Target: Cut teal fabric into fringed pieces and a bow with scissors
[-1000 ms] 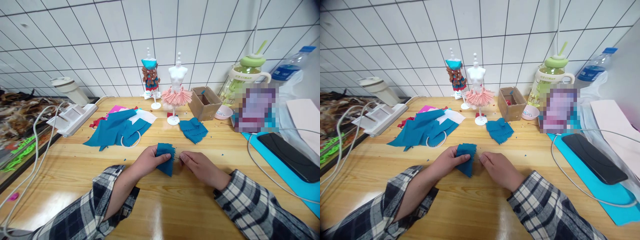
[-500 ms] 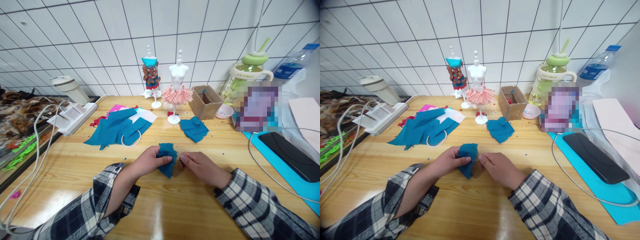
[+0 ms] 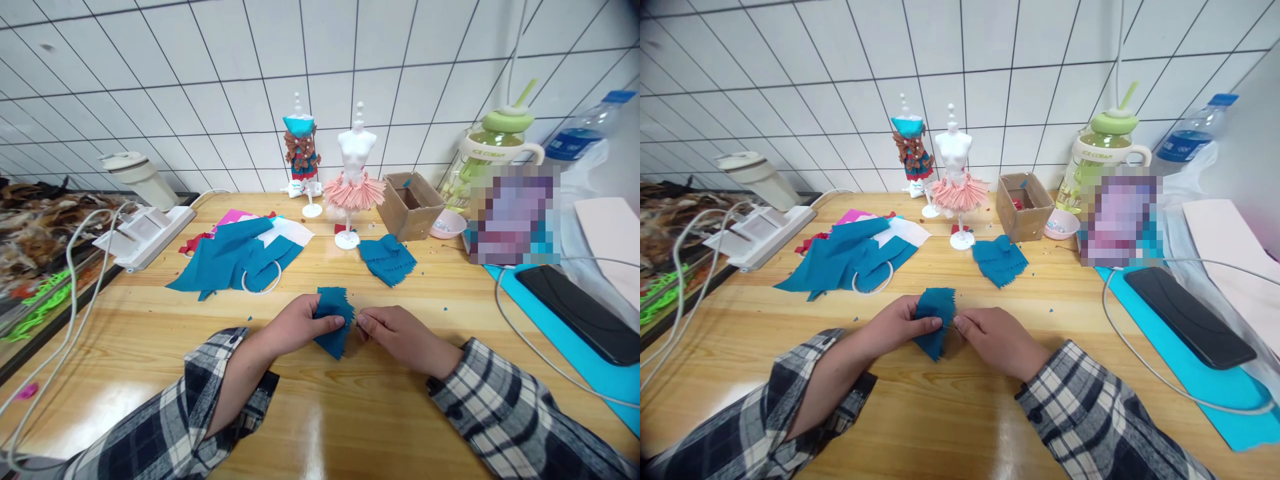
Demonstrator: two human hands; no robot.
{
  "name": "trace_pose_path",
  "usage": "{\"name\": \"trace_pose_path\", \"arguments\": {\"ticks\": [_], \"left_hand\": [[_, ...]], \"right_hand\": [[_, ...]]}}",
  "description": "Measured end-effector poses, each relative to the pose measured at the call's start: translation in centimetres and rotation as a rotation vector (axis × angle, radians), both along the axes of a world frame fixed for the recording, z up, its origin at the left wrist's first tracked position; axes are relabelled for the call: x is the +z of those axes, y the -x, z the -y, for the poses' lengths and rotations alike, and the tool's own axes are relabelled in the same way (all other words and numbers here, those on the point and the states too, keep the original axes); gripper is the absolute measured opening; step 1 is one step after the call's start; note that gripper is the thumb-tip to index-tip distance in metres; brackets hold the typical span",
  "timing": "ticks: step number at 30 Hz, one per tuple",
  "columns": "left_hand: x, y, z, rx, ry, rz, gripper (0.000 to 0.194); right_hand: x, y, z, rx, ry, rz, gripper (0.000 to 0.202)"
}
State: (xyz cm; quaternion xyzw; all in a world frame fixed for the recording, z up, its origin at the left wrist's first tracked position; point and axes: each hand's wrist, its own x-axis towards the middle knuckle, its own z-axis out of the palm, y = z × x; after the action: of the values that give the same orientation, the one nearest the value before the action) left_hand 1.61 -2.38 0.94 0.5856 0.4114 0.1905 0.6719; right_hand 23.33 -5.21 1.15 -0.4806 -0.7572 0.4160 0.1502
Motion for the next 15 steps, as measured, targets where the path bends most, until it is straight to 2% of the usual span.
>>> {"name": "trace_pose_path", "arguments": {"ticks": [15], "left_hand": [[0.04, -0.07, 0.07, 0.051, 0.0, 0.006, 0.028]], "right_hand": [[-0.15, 0.01, 0.03, -0.001, -0.01, 0.02, 0.039]]}}
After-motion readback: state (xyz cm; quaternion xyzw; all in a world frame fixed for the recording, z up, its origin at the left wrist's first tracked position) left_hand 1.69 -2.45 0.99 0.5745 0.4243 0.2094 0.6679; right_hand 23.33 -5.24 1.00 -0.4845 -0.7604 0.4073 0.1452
